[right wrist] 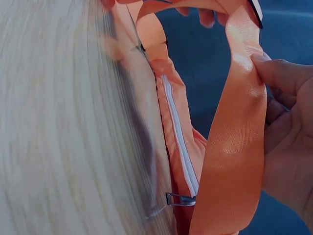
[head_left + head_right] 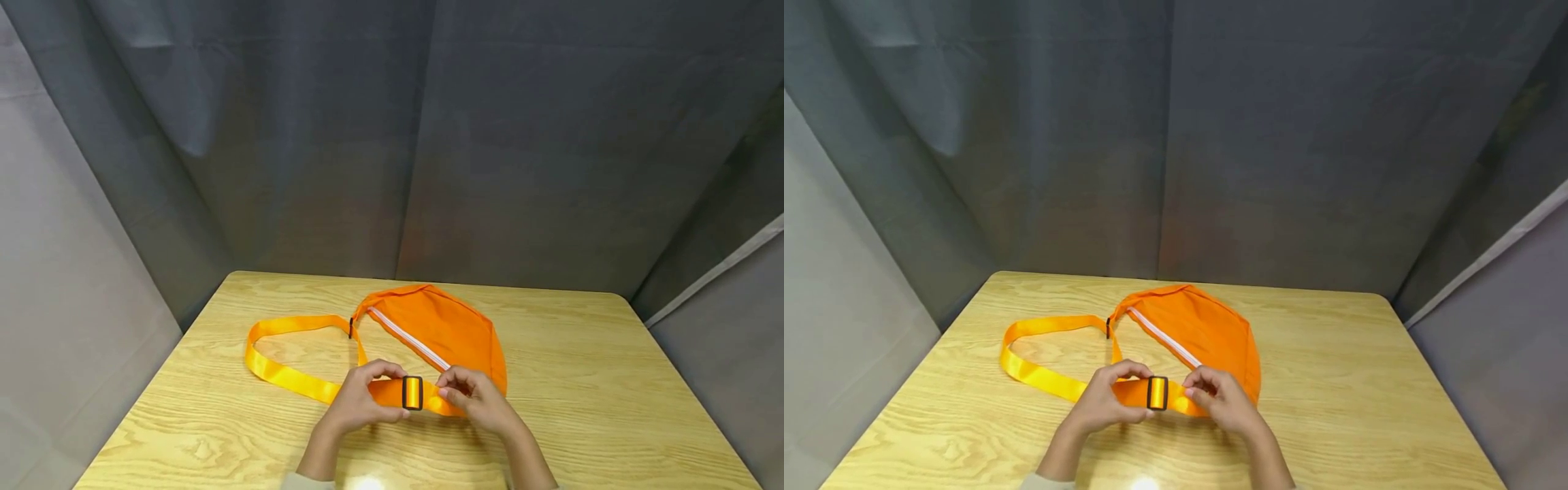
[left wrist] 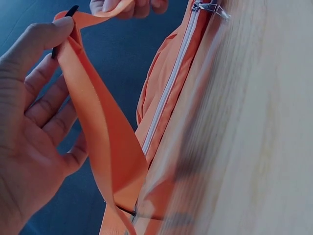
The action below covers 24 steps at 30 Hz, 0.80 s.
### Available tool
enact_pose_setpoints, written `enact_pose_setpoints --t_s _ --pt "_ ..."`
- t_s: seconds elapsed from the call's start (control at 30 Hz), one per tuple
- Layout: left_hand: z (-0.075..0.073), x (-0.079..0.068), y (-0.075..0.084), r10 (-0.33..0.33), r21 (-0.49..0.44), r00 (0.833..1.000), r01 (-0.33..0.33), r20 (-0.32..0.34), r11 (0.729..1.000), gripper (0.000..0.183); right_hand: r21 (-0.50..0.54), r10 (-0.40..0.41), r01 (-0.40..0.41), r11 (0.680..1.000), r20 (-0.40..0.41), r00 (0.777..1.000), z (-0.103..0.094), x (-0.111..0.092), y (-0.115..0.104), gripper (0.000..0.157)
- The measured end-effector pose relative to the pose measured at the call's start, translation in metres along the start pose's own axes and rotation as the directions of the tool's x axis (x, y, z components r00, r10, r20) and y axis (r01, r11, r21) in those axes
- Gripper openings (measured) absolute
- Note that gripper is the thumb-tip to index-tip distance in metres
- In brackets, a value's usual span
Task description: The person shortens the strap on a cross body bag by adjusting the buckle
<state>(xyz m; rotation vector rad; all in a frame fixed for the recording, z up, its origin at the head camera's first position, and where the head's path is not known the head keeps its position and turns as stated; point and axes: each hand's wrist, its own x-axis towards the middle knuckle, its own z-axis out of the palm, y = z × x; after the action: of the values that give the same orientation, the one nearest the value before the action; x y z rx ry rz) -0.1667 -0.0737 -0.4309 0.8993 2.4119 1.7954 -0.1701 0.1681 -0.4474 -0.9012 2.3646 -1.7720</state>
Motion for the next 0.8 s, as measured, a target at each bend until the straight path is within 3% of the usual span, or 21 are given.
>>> enact_pose_setpoints --t_s 0.17,0.4,0.6,0.8 --pt "0.002 0.002 0.001 0.018 0.006 1.000 -0.018 0.000 1.000 0.043 0.057 0.000 -0.002 0.998 0.037 0.999 0.002 0.006 -0.011 0.004" --pt "0.003 0.004 0.001 0.028 -0.015 1.000 -0.028 0.010 0.999 0.044 0.097 0.027 -0.031 0.995 0.042 0.999 0.005 0.012 0.013 0.006" --pt "0.001 0.004 0.001 0.051 0.008 0.999 -0.051 -0.012 0.999 0.045 0.104 0.074 -0.080 0.991 0.055 0.996 -0.005 0.004 0.026 0.015" --pt "0.001 0.003 -0.002 0.050 0.008 0.999 -0.050 -0.012 0.999 0.046 0.098 0.064 -0.071 0.993 0.066 0.996 -0.012 -0.003 0.034 0.010"
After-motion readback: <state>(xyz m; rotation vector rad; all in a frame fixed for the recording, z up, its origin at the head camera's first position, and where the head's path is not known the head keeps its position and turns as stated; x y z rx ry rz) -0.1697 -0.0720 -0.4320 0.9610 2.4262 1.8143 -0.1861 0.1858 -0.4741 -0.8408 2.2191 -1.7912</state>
